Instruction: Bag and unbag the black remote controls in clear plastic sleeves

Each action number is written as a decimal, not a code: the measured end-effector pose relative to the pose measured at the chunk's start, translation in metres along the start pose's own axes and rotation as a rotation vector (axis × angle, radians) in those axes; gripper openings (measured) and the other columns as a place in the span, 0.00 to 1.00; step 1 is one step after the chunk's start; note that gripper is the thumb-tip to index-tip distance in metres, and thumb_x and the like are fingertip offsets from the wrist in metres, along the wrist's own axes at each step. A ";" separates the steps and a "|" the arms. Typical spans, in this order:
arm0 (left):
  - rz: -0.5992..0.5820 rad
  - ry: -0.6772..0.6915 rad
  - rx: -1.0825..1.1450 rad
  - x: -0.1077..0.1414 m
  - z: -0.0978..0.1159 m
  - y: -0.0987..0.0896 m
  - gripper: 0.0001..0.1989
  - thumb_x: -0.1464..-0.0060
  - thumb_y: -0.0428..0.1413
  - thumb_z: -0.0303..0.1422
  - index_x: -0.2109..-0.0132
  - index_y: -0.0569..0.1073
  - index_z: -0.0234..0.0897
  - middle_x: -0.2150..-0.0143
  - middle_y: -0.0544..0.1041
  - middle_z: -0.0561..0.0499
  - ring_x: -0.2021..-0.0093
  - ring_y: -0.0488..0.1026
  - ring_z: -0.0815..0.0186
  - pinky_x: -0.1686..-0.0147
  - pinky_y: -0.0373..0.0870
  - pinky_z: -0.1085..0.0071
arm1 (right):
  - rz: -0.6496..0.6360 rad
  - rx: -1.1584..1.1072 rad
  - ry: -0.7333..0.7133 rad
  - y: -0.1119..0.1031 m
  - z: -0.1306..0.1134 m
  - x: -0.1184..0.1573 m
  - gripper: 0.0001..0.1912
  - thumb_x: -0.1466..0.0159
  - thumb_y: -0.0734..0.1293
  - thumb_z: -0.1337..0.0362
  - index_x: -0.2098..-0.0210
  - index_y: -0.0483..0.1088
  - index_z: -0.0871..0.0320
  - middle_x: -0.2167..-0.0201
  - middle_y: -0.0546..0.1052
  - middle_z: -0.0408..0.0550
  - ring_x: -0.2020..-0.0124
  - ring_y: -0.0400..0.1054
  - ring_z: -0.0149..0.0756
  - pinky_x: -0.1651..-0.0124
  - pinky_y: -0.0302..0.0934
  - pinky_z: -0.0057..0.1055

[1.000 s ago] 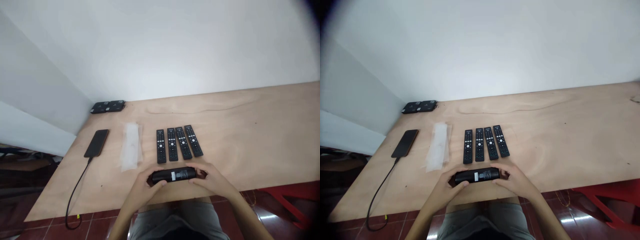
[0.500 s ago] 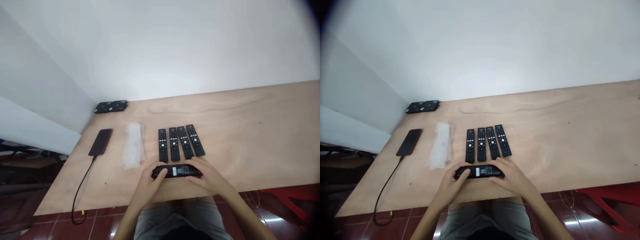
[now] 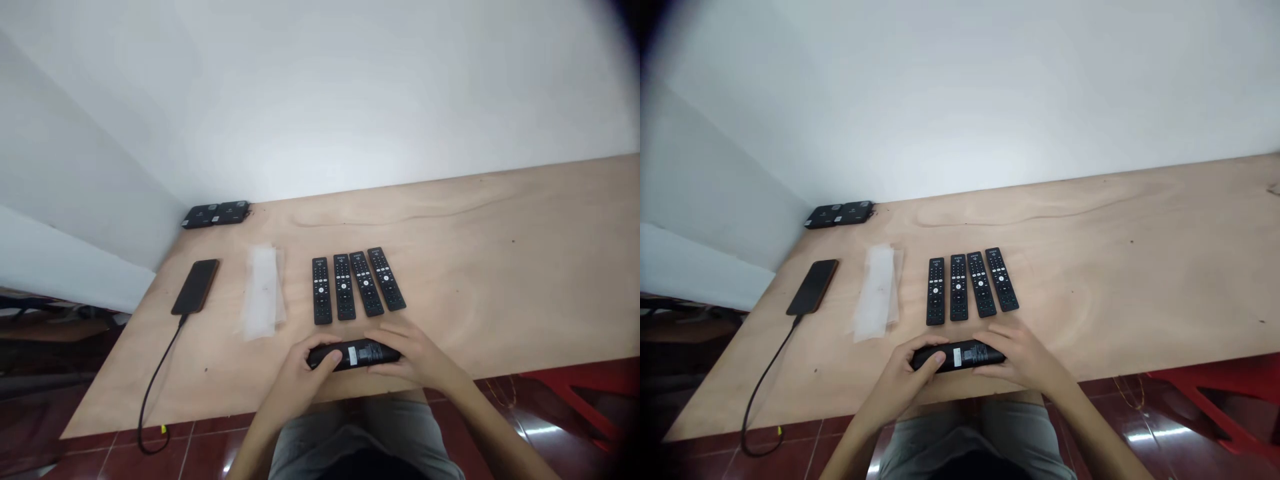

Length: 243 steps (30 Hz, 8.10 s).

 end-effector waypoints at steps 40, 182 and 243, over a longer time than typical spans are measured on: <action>0.012 0.507 -0.410 -0.003 -0.021 -0.023 0.21 0.38 0.73 0.35 0.40 0.84 0.48 0.41 0.82 0.44 0.41 0.79 0.50 0.39 0.79 0.50 | 0.038 -0.053 -0.040 -0.003 -0.005 -0.008 0.26 0.31 0.80 0.52 0.37 0.79 0.50 0.48 0.87 0.56 0.49 0.83 0.53 0.45 0.78 0.49; 0.087 0.419 -0.875 -0.015 -0.047 -0.035 0.39 0.23 0.51 0.30 0.14 0.43 0.45 0.14 0.54 0.40 0.16 0.55 0.47 0.23 0.68 0.46 | 0.024 0.422 0.164 0.045 -0.021 -0.033 0.36 0.29 0.64 0.77 0.26 0.72 0.46 0.23 0.71 0.49 0.26 0.61 0.59 0.31 0.53 0.57; 0.070 0.810 -0.619 0.044 -0.018 0.028 0.08 0.31 0.66 0.33 0.47 0.84 0.38 0.43 0.88 0.41 0.40 0.85 0.51 0.40 0.87 0.53 | -0.213 -0.022 -0.042 0.008 -0.071 0.004 0.15 0.35 0.69 0.75 0.51 0.76 0.53 0.39 0.78 0.51 0.41 0.73 0.45 0.36 0.71 0.46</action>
Point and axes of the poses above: each hand's wrist, its own x-axis away from the middle knuckle, its own y-axis out of the palm, z = x × y, the point moved 1 cm from there along -x, towards the middle knuckle
